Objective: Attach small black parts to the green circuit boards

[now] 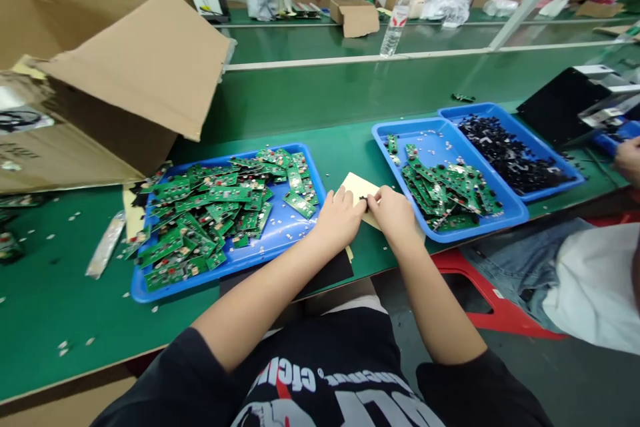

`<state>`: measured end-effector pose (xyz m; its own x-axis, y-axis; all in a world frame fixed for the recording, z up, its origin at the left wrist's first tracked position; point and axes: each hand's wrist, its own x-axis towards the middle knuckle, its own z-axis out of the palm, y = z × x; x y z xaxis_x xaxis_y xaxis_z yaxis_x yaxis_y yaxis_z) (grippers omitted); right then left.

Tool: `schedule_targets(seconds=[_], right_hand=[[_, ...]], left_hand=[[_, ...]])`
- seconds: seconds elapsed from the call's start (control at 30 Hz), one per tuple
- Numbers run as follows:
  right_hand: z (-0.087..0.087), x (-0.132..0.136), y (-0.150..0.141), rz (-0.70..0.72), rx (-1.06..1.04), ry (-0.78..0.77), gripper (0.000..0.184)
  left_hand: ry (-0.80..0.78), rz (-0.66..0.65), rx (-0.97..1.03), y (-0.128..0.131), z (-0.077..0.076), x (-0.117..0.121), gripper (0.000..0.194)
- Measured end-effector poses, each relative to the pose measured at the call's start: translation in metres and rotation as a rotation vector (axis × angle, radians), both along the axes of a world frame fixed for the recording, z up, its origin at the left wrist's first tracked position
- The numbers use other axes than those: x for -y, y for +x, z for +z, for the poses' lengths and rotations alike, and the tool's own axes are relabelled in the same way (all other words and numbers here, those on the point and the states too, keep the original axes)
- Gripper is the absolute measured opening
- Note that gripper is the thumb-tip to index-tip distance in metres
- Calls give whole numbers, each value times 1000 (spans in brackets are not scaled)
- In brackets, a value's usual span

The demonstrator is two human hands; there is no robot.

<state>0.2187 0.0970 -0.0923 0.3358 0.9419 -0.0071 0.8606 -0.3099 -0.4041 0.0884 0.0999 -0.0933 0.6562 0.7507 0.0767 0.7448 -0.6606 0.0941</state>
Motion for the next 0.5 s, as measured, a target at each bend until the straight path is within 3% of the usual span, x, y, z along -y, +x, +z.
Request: schedule_targets(seconds=[0.13,0.27,0.33,0.4,0.5], right_hand=[[1,1,9,26,-37,40,26],[4,13,17,116,-153,124,21],[5,29,13,128,-221,239,26],[6,51,2,210,-329,415,23],[5,85,-30,536,-421,553,9]], left_hand=[[-8,17,12,4,2,6,33],[5,-14,77,-13,23,32,36],[-11,-11,261,-38,37,56,31],[-57,83,405,-74,45,84,22],[-157,416,495,-132,43,127,18]])
